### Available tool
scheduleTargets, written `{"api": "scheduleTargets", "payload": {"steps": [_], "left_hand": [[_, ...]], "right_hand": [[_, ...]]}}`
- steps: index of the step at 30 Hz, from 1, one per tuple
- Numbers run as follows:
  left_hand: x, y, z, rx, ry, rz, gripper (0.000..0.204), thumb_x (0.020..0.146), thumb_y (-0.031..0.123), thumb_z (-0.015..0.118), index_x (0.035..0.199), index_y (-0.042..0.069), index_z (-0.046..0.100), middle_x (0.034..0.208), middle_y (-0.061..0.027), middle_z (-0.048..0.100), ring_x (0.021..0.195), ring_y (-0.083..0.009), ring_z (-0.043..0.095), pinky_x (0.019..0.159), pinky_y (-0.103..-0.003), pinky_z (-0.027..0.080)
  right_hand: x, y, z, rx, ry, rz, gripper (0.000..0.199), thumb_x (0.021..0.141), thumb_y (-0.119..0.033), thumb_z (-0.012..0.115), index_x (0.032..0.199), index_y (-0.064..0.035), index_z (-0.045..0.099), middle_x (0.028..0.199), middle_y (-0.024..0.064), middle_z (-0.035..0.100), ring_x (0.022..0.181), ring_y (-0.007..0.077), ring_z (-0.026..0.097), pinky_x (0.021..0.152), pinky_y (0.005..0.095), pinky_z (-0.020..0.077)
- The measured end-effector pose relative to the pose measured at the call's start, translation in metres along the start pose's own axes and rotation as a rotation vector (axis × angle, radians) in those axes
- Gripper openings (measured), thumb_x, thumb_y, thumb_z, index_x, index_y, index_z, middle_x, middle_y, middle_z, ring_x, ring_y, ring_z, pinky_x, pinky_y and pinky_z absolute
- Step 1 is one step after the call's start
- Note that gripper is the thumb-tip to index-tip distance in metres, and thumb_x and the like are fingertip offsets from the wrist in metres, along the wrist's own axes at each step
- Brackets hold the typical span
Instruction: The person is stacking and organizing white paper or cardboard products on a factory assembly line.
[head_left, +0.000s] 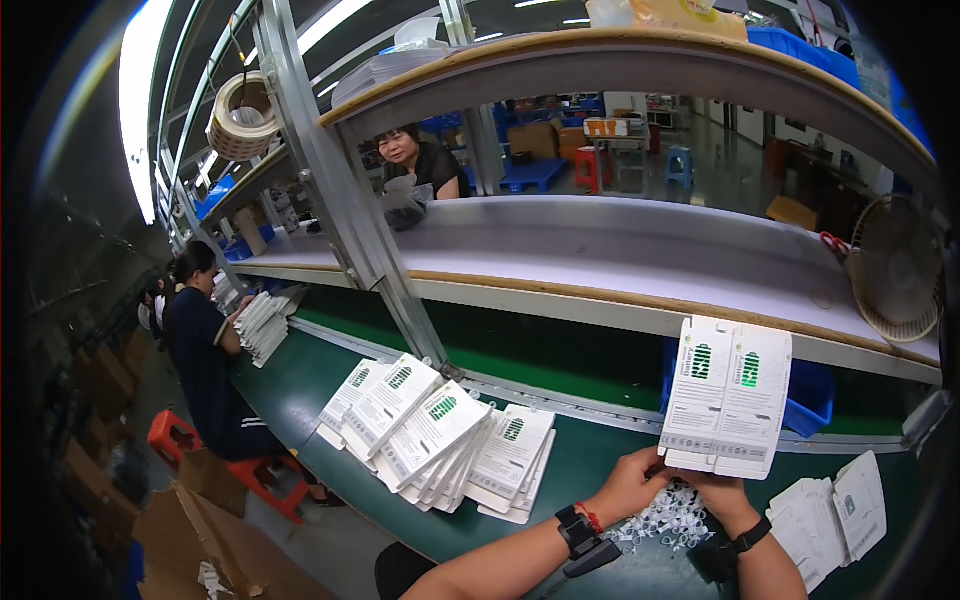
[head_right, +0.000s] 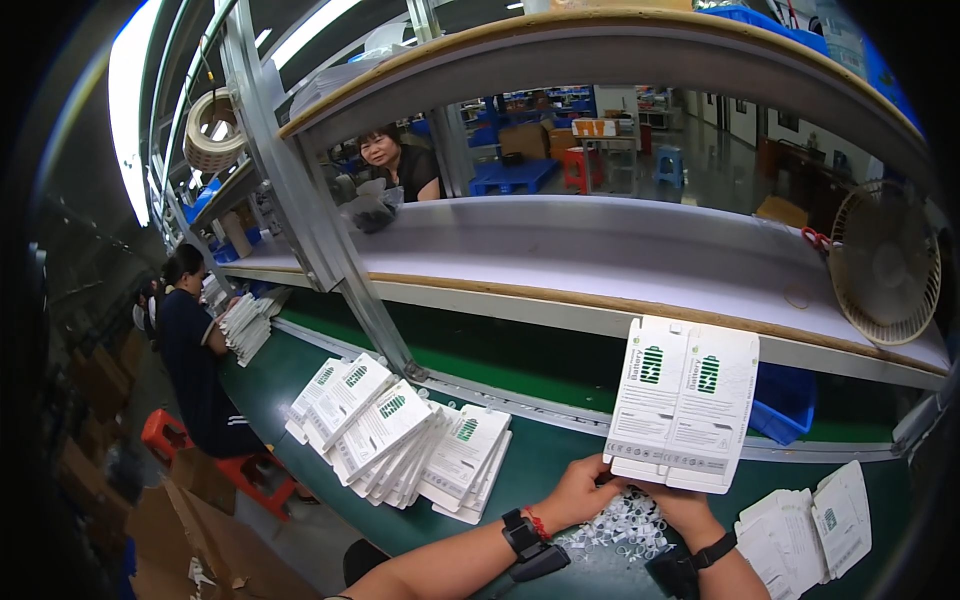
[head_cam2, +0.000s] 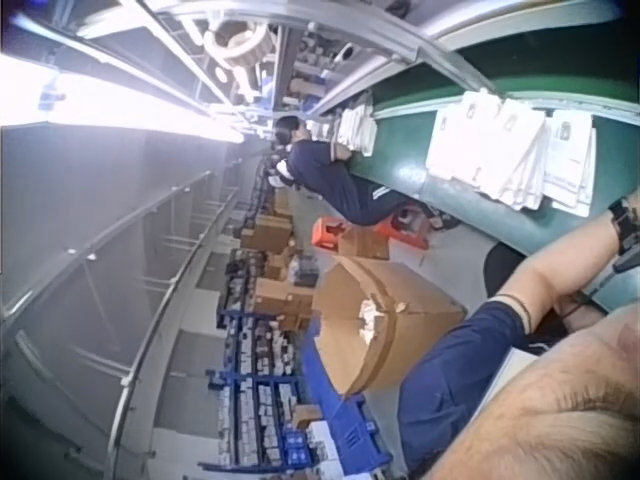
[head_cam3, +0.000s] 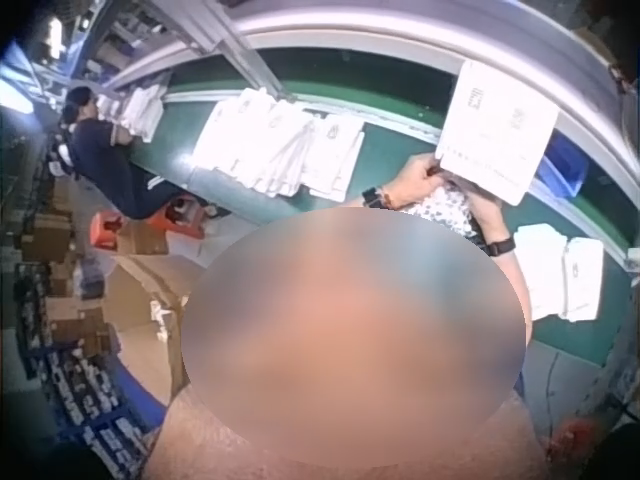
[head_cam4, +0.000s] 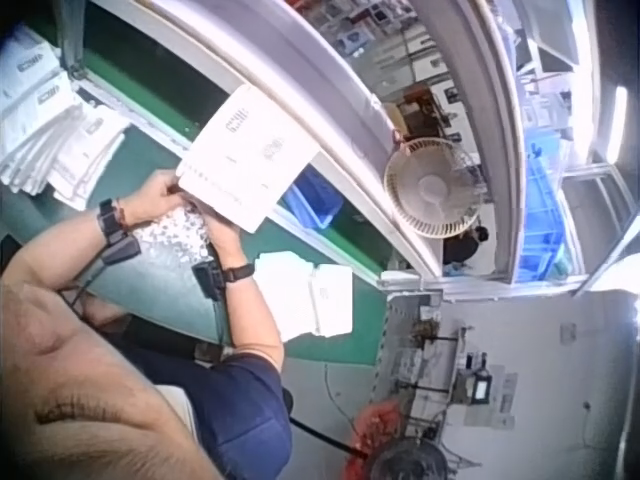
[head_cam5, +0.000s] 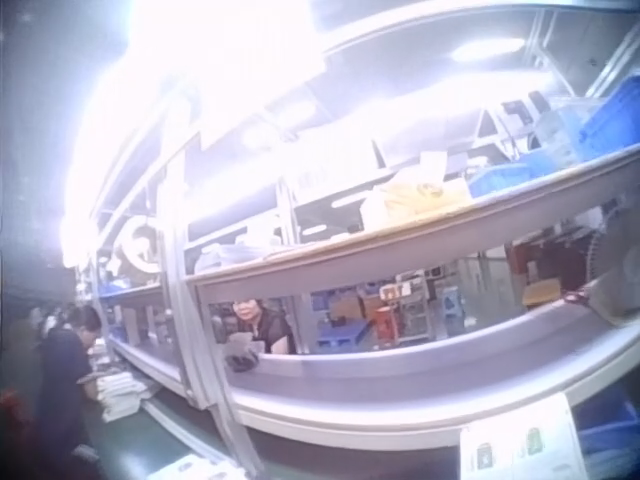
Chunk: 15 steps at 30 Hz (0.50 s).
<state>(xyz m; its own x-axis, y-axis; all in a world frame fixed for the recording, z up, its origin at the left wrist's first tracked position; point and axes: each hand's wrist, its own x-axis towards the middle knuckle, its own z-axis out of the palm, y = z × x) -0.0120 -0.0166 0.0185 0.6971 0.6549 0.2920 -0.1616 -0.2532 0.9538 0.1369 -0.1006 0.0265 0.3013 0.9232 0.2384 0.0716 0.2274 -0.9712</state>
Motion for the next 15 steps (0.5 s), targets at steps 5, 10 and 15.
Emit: {"api": "scheduleTargets", "payload": {"steps": [5, 10, 15], "left_hand": [[-0.003, -0.017, -0.004, -0.016, -0.022, -0.049, 0.02, 0.083, 0.007, 0.062, 0.101, -0.002, 0.061, 0.087, -0.0065, 0.065, 0.08, -0.0074, 0.057, 0.07, -0.025, 0.048], [0.001, -0.009, -0.002, 0.041, 0.038, -0.06, 0.021, 0.08, 0.004, 0.063, 0.1, -0.002, 0.06, 0.086, -0.0056, 0.066, 0.077, -0.0069, 0.058, 0.069, -0.024, 0.049], [0.003, -0.004, -0.001, -0.016, 0.1, -0.051, 0.019, 0.08, 0.001, 0.062, 0.098, -0.002, 0.059, 0.086, -0.0054, 0.066, 0.076, -0.0075, 0.059, 0.069, -0.025, 0.049]], "right_hand": [[-0.003, 0.019, -0.007, -0.21, 0.023, -0.011, 0.039, 0.075, -0.007, 0.071, 0.111, -0.0027, 0.056, 0.106, 0.0086, 0.059, 0.097, 0.0191, 0.054, 0.083, 0.031, 0.0456], [-0.001, 0.026, -0.011, -0.231, 0.004, 0.036, 0.037, 0.077, -0.008, 0.069, 0.112, -0.0036, 0.056, 0.108, 0.0096, 0.058, 0.1, 0.0204, 0.054, 0.087, 0.0323, 0.0437], [0.003, 0.036, -0.02, -0.736, -0.084, -0.183, 0.033, 0.082, -0.014, 0.063, 0.113, -0.0047, 0.055, 0.109, 0.0116, 0.058, 0.1, 0.0257, 0.054, 0.088, 0.0343, 0.0423]]}}
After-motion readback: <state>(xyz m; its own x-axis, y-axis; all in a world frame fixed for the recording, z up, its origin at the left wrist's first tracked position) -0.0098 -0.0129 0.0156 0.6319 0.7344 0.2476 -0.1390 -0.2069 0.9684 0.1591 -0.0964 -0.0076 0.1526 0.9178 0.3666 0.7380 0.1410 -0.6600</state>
